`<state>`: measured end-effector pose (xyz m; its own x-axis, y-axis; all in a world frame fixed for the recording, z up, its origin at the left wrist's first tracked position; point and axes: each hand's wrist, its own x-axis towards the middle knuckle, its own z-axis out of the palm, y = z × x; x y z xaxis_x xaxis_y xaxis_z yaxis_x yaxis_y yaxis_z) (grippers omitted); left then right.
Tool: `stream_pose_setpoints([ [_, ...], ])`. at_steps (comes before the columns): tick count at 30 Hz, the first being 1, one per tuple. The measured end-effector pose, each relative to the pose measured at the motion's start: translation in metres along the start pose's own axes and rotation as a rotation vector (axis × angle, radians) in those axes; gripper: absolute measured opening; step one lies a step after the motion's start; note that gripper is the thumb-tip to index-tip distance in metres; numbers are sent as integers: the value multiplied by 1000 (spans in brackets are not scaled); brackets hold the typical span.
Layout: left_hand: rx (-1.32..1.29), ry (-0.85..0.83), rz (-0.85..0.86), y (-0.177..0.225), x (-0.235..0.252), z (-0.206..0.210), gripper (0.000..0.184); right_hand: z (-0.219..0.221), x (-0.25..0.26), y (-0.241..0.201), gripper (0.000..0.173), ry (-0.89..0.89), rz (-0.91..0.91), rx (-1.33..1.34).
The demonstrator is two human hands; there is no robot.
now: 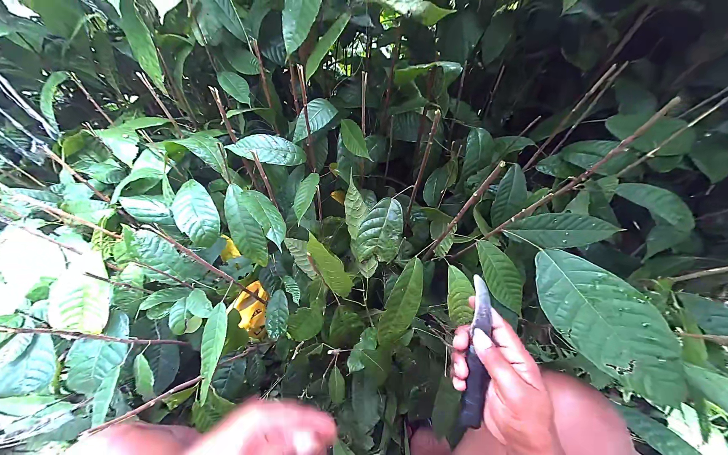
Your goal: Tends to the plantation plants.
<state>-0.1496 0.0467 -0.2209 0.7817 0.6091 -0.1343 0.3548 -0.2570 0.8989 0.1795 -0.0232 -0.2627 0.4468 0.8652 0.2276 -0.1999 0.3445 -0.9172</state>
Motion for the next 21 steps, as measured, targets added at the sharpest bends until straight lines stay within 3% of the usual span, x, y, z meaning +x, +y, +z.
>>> stream_pose_setpoints([
  [2, -49, 269, -45, 0, 29, -38, 33, 3, -1, -6, 49, -13, -21, 13],
  [3, -51, 280, -101, -5, 50, -50, 34, 6, -1, -6, 50, -22, -26, 14],
  [5, -75, 145, -158, -22, 97, -51, 40, 11, -3, -4, 50, -46, -25, 2],
  [8, 143, 4, -183, -35, 171, -21, 46, 13, -10, 1, 49, -68, -27, -81],
  [11, 422, 46, -257, -23, 227, 11, 51, 10, -15, 8, 49, -57, -23, -170],
  [14, 681, 65, -409, 1, 253, 34, 54, 6, -14, 13, 49, -35, -18, -192],
  [18, 907, 156, -306, -1, 277, 36, 45, 7, -11, 10, 46, -44, 7, -192],
  [21, 870, 197, -277, -8, 296, 24, 45, 11, -9, 10, 47, -99, 21, -201],
])
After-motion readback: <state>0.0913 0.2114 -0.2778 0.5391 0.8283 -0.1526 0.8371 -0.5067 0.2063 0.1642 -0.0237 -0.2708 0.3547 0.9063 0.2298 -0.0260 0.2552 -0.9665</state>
